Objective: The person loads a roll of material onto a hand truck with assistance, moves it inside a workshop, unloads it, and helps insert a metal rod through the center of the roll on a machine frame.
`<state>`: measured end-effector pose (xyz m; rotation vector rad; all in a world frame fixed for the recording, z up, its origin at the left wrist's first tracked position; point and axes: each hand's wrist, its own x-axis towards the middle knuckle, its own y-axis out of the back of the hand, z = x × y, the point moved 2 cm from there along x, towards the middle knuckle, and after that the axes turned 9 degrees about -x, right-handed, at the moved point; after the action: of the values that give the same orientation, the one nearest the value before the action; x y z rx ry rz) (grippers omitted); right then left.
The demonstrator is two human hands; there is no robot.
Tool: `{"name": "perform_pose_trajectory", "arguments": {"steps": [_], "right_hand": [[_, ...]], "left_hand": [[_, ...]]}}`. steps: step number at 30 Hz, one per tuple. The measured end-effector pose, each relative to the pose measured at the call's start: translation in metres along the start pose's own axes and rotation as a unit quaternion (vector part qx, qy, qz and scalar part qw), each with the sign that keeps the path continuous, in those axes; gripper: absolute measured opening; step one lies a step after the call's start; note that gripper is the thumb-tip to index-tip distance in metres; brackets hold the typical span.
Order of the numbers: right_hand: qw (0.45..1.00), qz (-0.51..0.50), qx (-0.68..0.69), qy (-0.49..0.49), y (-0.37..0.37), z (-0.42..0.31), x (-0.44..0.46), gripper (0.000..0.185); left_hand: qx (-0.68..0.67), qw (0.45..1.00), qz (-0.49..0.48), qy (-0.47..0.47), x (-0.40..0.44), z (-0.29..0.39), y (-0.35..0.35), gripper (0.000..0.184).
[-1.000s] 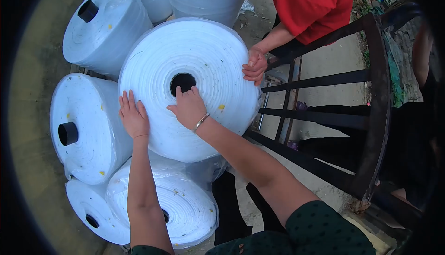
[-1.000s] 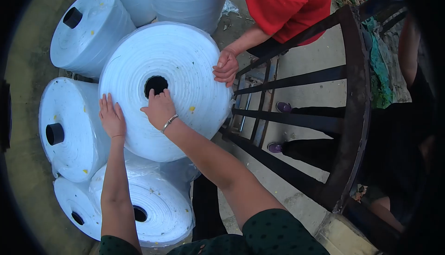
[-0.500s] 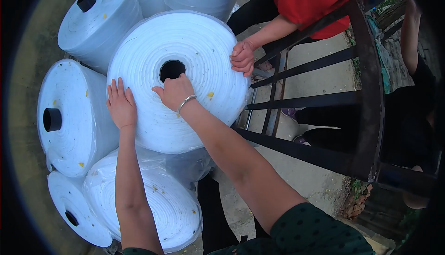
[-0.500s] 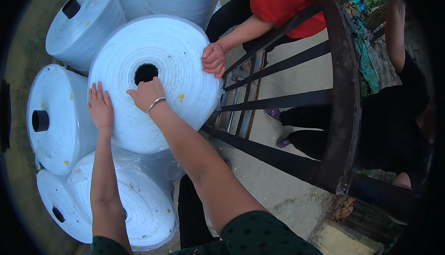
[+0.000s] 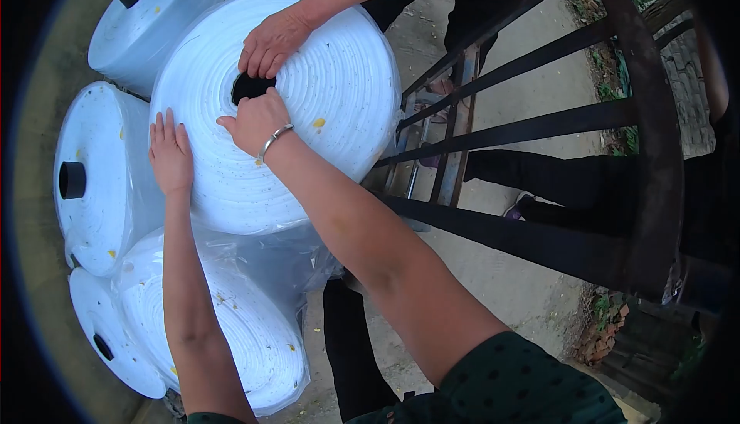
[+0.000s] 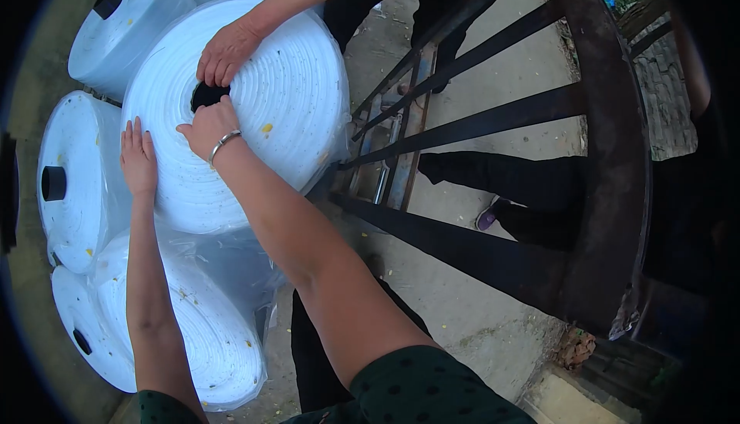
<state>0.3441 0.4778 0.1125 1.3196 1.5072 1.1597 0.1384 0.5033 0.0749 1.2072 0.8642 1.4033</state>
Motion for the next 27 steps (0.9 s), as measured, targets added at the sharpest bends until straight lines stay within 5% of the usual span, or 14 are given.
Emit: {"name": "perform_pose_trajectory", "arguments": {"steps": [4,6,9,14,23,27], "right_hand": [[0.999,0.038,0.012,0.009,-0.003,0.001,-0.003,0.051],[0.998,0.053,0.007,0.015,-0.006,0.001,-0.005,0.051],[0.998,0.059,0.016,0.02,-0.009,0.002,-0.004,0.05],[0.998,0.048,0.019,0.023,-0.008,0.001,-0.002,0.05],[0.981,0.184,0.002,0.059,0.027,0.0,-0.032,0.041],[0.981,0.184,0.046,0.048,0.036,0.066,-0.091,0.031]], "left_hand": [[0.153,0.979,0.119,0.057,-0.013,0.014,0.016,0.062],[-0.1,0.957,0.07,0.263,-0.013,0.001,0.013,0.078],[-0.105,0.943,-0.017,0.314,-0.012,-0.012,0.015,0.084],[-0.106,0.945,-0.014,0.311,-0.011,-0.014,0.019,0.078],[-0.162,0.953,0.112,0.229,-0.04,0.017,0.064,0.072],[-0.253,0.945,0.157,0.132,-0.097,0.101,0.074,0.066]]}}
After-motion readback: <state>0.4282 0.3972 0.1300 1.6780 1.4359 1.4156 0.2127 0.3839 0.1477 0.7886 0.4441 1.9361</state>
